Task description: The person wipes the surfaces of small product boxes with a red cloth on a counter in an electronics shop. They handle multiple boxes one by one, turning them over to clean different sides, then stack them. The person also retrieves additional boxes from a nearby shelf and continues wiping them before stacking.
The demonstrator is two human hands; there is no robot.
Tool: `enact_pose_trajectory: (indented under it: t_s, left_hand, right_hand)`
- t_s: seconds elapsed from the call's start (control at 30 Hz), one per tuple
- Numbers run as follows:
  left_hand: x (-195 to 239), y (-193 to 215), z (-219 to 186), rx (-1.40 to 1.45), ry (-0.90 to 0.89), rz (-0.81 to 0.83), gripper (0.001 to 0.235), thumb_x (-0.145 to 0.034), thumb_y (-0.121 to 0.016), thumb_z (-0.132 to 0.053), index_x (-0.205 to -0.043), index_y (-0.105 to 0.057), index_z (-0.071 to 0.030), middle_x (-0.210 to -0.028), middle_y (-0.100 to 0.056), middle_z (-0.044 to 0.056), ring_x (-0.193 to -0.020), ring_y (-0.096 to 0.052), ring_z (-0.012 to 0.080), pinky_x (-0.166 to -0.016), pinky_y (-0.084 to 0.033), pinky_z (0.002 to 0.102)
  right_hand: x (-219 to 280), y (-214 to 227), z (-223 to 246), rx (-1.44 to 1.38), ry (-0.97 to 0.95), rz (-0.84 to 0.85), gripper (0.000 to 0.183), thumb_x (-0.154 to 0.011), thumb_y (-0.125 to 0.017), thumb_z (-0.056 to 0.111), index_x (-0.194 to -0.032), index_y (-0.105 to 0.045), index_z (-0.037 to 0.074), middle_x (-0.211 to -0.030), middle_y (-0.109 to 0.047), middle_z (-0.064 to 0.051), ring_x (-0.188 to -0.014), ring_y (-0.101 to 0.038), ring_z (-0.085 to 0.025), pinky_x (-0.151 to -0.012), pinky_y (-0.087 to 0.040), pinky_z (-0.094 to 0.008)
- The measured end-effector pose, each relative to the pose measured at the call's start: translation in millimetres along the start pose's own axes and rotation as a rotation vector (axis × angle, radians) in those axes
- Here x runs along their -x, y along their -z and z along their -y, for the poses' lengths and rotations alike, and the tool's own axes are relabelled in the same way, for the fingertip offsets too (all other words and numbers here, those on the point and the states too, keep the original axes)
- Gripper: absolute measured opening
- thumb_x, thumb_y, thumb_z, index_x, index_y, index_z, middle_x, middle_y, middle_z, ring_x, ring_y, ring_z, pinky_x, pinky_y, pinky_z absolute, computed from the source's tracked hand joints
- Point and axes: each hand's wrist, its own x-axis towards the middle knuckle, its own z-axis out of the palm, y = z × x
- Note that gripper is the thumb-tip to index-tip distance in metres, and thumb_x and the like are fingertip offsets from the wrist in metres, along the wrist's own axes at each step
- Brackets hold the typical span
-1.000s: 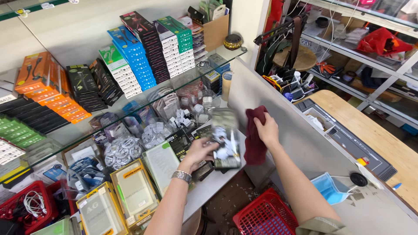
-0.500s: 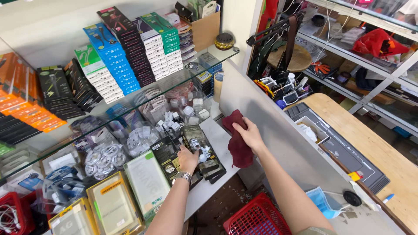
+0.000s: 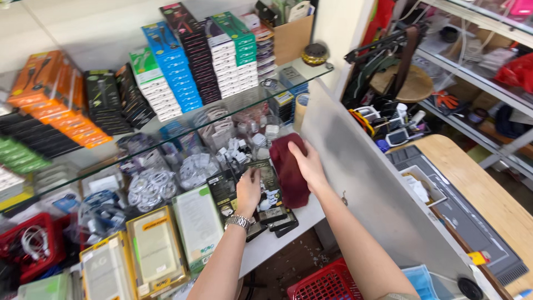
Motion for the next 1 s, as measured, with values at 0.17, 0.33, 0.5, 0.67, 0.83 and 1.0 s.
enact_pose_trajectory:
  t_s: [0.17, 0.33, 0.5, 0.67, 0.83, 1.0]
  left_hand:
    - [-3.3, 51.6, -11.8, 0.119, 0.149, -0.312, 0.045, -0.109, -0.041, -0.038, -0.119, -0.065, -0.002, -0.105, -0.07, 0.028, -0.1, -0.065, 0.0474, -0.086, -0.049, 0.053]
    - [2.1, 85.2, 12.0, -0.017, -0.027, -0.402, 0.035, -0.103, -0.051, -0.029, -0.118, -0.068, -0.003, -0.116, -0.07, 0.025, -0.11, -0.064, 0.0439, -0.096, -0.049, 0.05]
    - [1.6, 67.3, 49.2, -0.238, -0.133, -0.218, 0.036, -0.094, -0.057, -0.021, -0.125, -0.068, -0.006, -0.134, -0.064, 0.019, -0.126, -0.057, 0.0403, -0.11, -0.043, 0.047]
    - [7.6, 40.2, 63.8, -0.476, -0.067, 0.126, 0.052, -0.095, -0.059, -0.031, -0.143, -0.055, -0.009, -0.158, -0.039, 0.021, -0.148, -0.027, 0.0466, -0.119, -0.028, 0.052]
    - [23.0, 34.4, 64.0, -0.656, 0.094, 0.301, 0.066, -0.096, -0.06, -0.041, -0.152, -0.042, -0.012, -0.166, -0.016, 0.024, -0.154, -0.011, 0.0437, -0.124, -0.017, 0.052]
    - [23.8, 37.0, 62.1, -0.613, 0.116, 0.32, 0.067, -0.096, -0.06, -0.04, -0.153, -0.041, -0.01, -0.167, -0.014, 0.023, -0.156, -0.007, 0.0416, -0.125, -0.014, 0.051]
  right_hand:
    - [-1.9, -76.6, -12.6, -0.138, 0.195, 0.108, 0.05, -0.097, -0.065, 0.038, -0.132, -0.063, 0.002, -0.123, -0.071, -0.01, -0.11, -0.064, -0.016, -0.096, -0.05, -0.03]
    - [6.7, -129.2, -112.6, 0.458, 0.519, 0.134, 0.068, -0.104, -0.071, 0.032, -0.143, -0.044, -0.017, -0.142, -0.05, -0.036, -0.131, -0.049, -0.045, -0.106, -0.037, -0.044]
    - [-12.5, -112.5, -177.8, 0.678, 0.221, 0.64, 0.051, -0.093, -0.067, 0.037, -0.13, -0.066, 0.003, -0.133, -0.067, -0.02, -0.125, -0.063, -0.033, -0.106, -0.047, -0.039]
    - [-46.0, -42.8, -187.8, 0.71, 0.166, 0.049, 0.054, -0.096, -0.06, 0.046, -0.135, -0.065, 0.008, -0.135, -0.068, -0.018, -0.13, -0.061, -0.033, -0.111, -0.045, -0.038]
    - [-36.1, -6.4, -204.8, 0.454, -0.615, 0.236, 0.093, -0.092, -0.055, 0.066, -0.16, -0.03, 0.009, -0.158, -0.045, -0.015, -0.143, -0.045, -0.028, -0.115, -0.033, -0.045]
    - [-23.2, -18.3, -198.4, 0.235, -0.665, 0.4, 0.069, -0.093, -0.055, 0.044, -0.153, -0.047, 0.011, -0.141, -0.066, -0.014, -0.124, -0.065, -0.024, -0.101, -0.051, -0.037]
